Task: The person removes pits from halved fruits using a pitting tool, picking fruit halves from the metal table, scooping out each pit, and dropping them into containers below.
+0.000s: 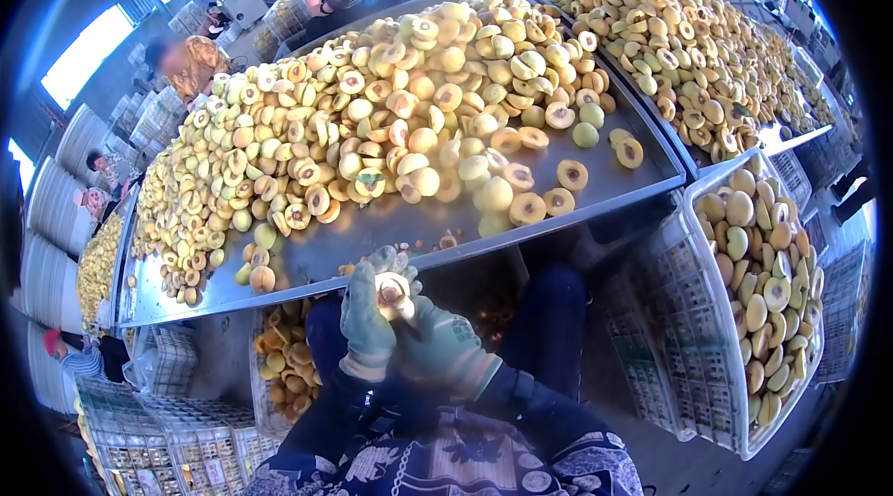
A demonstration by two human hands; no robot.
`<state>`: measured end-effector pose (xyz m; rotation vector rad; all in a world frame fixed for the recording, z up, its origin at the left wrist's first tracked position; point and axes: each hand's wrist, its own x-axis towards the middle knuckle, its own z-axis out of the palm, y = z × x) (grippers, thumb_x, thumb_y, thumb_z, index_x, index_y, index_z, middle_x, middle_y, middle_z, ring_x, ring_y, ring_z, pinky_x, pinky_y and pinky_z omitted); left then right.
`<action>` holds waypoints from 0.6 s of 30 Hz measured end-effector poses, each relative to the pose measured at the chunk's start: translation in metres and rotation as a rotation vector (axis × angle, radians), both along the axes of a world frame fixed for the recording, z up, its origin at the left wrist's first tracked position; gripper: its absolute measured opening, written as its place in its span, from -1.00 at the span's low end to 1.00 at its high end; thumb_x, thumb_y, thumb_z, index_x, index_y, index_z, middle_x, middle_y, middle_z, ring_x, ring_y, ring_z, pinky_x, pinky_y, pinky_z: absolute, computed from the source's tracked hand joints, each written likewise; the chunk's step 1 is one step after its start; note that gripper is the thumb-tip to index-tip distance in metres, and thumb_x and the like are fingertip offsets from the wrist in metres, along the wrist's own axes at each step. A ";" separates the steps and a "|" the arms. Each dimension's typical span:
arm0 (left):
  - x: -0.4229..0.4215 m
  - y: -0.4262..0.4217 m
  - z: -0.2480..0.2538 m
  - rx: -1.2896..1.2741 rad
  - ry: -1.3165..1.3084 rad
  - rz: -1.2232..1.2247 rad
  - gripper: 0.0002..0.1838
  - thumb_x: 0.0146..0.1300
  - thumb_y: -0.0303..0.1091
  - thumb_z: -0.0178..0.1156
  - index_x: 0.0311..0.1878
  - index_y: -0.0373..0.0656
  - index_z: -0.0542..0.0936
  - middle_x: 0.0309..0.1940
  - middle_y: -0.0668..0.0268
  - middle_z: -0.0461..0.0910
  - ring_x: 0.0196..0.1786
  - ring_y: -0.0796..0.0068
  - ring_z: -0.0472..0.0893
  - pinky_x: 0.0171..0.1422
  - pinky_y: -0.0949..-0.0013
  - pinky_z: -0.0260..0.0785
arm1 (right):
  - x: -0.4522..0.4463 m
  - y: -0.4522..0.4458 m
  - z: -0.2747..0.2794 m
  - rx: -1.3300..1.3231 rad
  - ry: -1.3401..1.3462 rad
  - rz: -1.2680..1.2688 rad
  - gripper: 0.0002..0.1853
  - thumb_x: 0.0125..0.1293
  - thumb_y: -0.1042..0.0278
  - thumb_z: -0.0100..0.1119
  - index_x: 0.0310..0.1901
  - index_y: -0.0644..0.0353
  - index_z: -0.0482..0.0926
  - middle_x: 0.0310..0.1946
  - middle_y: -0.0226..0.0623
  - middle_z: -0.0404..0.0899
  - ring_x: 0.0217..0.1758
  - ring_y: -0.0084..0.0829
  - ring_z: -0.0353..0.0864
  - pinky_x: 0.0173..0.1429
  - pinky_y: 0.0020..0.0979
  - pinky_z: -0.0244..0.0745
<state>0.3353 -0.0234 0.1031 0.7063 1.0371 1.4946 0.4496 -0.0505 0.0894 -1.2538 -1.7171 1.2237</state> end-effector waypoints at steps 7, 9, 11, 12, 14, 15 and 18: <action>-0.010 -0.008 -0.005 -0.053 -0.057 -0.069 -0.52 0.40 -0.07 0.02 0.03 -0.39 0.52 -0.10 0.06 0.59 -0.17 0.20 0.64 -0.12 0.25 0.60 | 0.008 -0.006 0.006 -0.030 -0.032 0.075 -0.62 0.30 0.09 0.16 -0.08 0.25 0.47 -0.42 -0.03 0.60 -0.33 0.00 0.63 -0.21 -0.16 0.50; -0.012 -0.010 -0.002 -0.057 -0.064 -0.087 -0.58 0.42 -0.16 0.01 0.04 -0.39 0.52 -0.07 0.09 0.60 -0.10 0.21 0.63 -0.08 0.26 0.59 | 0.010 -0.004 -0.004 0.008 -0.047 0.128 -0.62 0.29 0.09 0.15 -0.05 0.24 0.46 -0.40 -0.02 0.61 -0.32 0.00 0.64 -0.20 -0.17 0.50; -0.012 -0.010 -0.004 -0.022 -0.037 -0.071 -0.60 0.42 -0.18 0.01 0.02 -0.39 0.53 -0.06 0.09 0.60 -0.07 0.21 0.63 -0.03 0.26 0.58 | 0.011 -0.003 -0.006 -0.029 -0.071 0.190 -0.61 0.28 0.10 0.15 -0.02 0.22 0.45 -0.36 -0.01 0.62 -0.29 0.00 0.64 -0.19 -0.18 0.50; -0.012 -0.010 -0.005 -0.005 -0.024 -0.064 -0.61 0.42 -0.19 0.02 0.01 -0.39 0.54 -0.06 0.09 0.60 -0.06 0.21 0.63 -0.01 0.26 0.57 | 0.012 -0.002 0.004 -0.085 -0.087 0.226 -0.61 0.28 0.10 0.15 -0.01 0.21 0.44 -0.32 0.00 0.62 -0.27 -0.01 0.64 -0.19 -0.19 0.51; -0.014 -0.011 -0.005 -0.038 -0.024 -0.077 -0.61 0.43 -0.19 0.01 0.01 -0.40 0.54 -0.04 0.09 0.60 -0.03 0.22 0.62 0.02 0.25 0.56 | 0.015 0.000 0.015 -0.102 -0.156 0.294 -0.61 0.27 0.12 0.15 0.00 0.20 0.44 -0.27 0.01 0.63 -0.24 -0.02 0.65 -0.16 -0.21 0.51; -0.016 -0.011 -0.005 -0.053 -0.024 -0.083 -0.61 0.43 -0.19 0.01 0.01 -0.40 0.54 -0.04 0.10 0.59 -0.02 0.22 0.62 0.03 0.25 0.55 | 0.016 0.001 0.017 -0.061 -0.209 0.327 -0.61 0.26 0.12 0.15 0.01 0.19 0.44 -0.26 0.02 0.63 -0.23 -0.03 0.65 -0.14 -0.21 0.51; -0.017 -0.011 -0.005 -0.088 0.063 -0.111 -0.54 0.41 -0.09 0.01 -0.02 -0.39 0.54 -0.09 0.06 0.60 -0.06 0.20 0.63 -0.01 0.22 0.58 | 0.014 -0.001 -0.029 0.169 -0.236 0.378 -0.71 0.35 0.15 0.03 -0.06 0.16 0.49 -0.38 -0.17 0.56 -0.34 -0.25 0.59 -0.19 -0.34 0.47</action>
